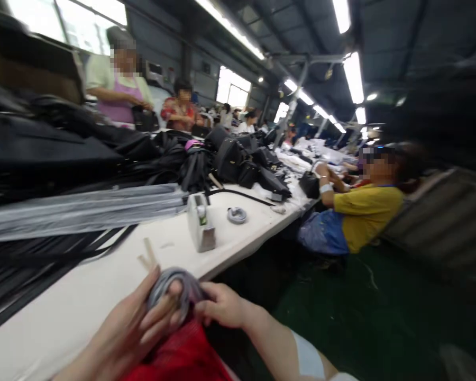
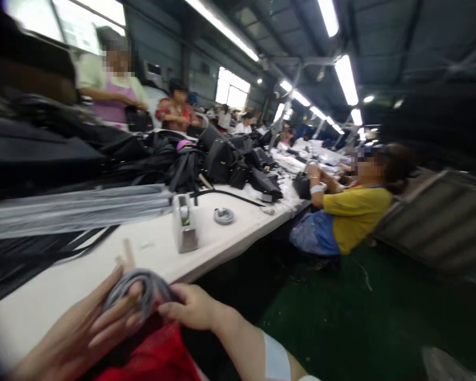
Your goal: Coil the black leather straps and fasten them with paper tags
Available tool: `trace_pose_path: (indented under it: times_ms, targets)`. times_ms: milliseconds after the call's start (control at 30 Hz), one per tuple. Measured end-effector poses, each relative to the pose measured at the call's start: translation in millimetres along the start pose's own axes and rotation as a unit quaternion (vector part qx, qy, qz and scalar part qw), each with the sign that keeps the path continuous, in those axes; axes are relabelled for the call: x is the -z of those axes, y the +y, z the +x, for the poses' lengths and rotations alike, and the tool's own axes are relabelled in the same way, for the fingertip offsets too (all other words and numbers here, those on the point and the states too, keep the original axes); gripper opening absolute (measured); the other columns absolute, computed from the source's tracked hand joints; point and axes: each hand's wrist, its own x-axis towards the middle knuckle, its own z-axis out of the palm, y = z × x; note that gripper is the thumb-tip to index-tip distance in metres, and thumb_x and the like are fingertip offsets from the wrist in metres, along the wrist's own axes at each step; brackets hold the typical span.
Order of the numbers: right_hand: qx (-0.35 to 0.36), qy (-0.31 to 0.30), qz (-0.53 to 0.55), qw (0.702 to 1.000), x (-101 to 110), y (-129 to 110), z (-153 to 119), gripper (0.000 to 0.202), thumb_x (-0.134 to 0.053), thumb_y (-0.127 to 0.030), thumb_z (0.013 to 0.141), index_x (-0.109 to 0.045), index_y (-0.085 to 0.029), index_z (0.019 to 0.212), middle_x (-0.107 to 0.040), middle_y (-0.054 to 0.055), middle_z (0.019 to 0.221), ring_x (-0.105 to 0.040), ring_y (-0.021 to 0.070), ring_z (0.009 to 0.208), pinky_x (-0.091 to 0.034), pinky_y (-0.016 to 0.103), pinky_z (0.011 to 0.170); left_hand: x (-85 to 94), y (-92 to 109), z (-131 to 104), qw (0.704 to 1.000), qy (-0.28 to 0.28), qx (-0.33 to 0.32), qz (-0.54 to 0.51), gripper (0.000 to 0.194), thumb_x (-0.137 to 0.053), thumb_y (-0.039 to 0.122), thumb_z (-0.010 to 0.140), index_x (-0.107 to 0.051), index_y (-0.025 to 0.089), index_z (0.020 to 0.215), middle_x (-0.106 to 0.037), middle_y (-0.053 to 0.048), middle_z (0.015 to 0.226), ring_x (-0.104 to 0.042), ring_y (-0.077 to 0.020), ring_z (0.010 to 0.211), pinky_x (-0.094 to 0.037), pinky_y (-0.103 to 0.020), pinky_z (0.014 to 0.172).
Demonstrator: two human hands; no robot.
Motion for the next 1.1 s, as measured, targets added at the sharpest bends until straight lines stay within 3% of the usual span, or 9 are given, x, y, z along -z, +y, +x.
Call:
trace_pose_path:
  times_ms: [100,233,333,400,500,600,700,900,1100]
  targets:
    - [-0.009,0.030,-0.054,0.998,-10.6,-2.0,5.6,0.040,-0.071,-0.043,0.078,-0.060,-0.017,0.107,-0.056,-0.003,0.076,-0.049,0.0102,0.065,-0.043,0.022,0.064,-3.2,7.1,4.8,0.961,-0.025,0.043,-0.271,0.054,-0.032,0.050,0.097,-0.067,0.012,0.082,-0.033,0.008,0.041,-0.036,-0.0066,0.038,-0.047,-0.024,0.056]
    - [-0.112,-0.073,-0.080,0.988,-15.7,-12.9,14.7,0.027,-0.055,-0.037,0.090,-0.063,-0.016,0.104,-0.059,-0.001,0.071,-0.047,0.0073,0.050,-0.040,0.020,0.050,-5.1,14.9,13.8,0.940,-0.014,-0.016,-0.339,0.046,-0.036,0.043,0.098,-0.065,0.007,0.095,-0.045,0.005,0.052,-0.041,-0.0068,0.043,-0.050,-0.027,0.070]
    - [-0.127,-0.221,-0.052,0.966,-14.5,-27.1,12.4,0.038,-0.050,-0.045,0.092,-0.064,-0.017,0.113,-0.064,0.000,0.074,-0.044,0.0054,0.044,-0.036,0.018,0.044,-3.3,15.0,11.9,0.966,0.049,-0.121,-0.224,0.048,-0.037,0.050,0.095,-0.062,0.011,0.106,-0.052,0.003,0.061,-0.050,-0.0118,0.054,-0.049,-0.035,0.084]
    - [-0.108,-0.312,0.007,0.944,-10.4,-36.9,5.4,0.046,-0.051,-0.050,0.090,-0.066,-0.013,0.112,-0.065,0.002,0.072,-0.047,0.0062,0.048,-0.039,0.018,0.047,1.0,10.6,8.9,0.968,0.110,-0.222,-0.035,0.049,-0.038,0.054,0.093,-0.062,0.014,0.107,-0.060,-0.003,0.075,-0.057,-0.0189,0.071,-0.044,-0.041,0.093]
    - [-0.108,-0.332,0.114,0.930,3.0,-45.6,-8.6,0.056,-0.057,-0.058,0.082,-0.071,-0.007,0.102,-0.064,0.004,0.064,-0.048,0.0072,0.047,-0.039,0.018,0.046,7.0,-3.5,2.7,0.907,0.113,-0.278,0.297,0.042,-0.047,0.054,0.087,-0.065,0.016,0.091,-0.062,-0.011,0.085,-0.057,-0.0284,0.085,-0.040,-0.043,0.092]
    - [-0.123,-0.243,0.158,0.949,21.6,-41.3,-16.7,0.056,-0.059,-0.061,0.079,-0.072,-0.007,0.087,-0.061,0.003,0.057,-0.046,0.0069,0.040,-0.035,0.018,0.040,6.9,-18.8,-5.1,0.851,0.009,-0.246,0.464,0.037,-0.055,0.054,0.081,-0.062,0.020,0.073,-0.059,-0.008,0.069,-0.053,-0.0253,0.067,-0.042,-0.036,0.072]
    - [-0.111,-0.194,0.081,0.971,35.3,-27.0,-15.0,0.048,-0.064,-0.054,0.079,-0.070,-0.009,0.092,-0.066,0.005,0.069,-0.057,0.0112,0.053,-0.046,0.022,0.051,5.9,-23.3,-10.7,0.861,-0.041,-0.198,0.467,0.042,-0.049,0.053,0.087,-0.057,0.021,0.061,-0.053,-0.002,0.057,-0.043,-0.0171,0.050,-0.033,-0.029,0.057]
    - [-0.009,-0.033,-0.252,0.967,43.1,-5.5,-8.0,0.028,-0.062,-0.038,0.085,-0.070,-0.018,0.103,-0.069,0.008,0.103,-0.062,0.0209,0.095,-0.047,0.035,0.089,22.2,-16.6,-12.2,0.946,-0.203,0.124,0.220,0.068,-0.026,0.068,0.089,-0.061,0.019,0.057,-0.040,0.002,0.040,-0.034,-0.0127,0.034,-0.027,-0.026,0.041]
    - [0.009,-0.065,-0.177,0.982,36.0,2.2,-7.8,0.034,-0.064,-0.037,0.084,-0.064,-0.017,0.112,-0.068,0.006,0.102,-0.063,0.0188,0.092,-0.049,0.031,0.084,32.6,-16.4,-8.1,0.956,-0.202,0.205,-0.051,0.071,-0.026,0.065,0.091,-0.066,0.013,0.064,-0.031,0.005,0.030,-0.026,-0.0085,0.027,-0.038,-0.024,0.042]
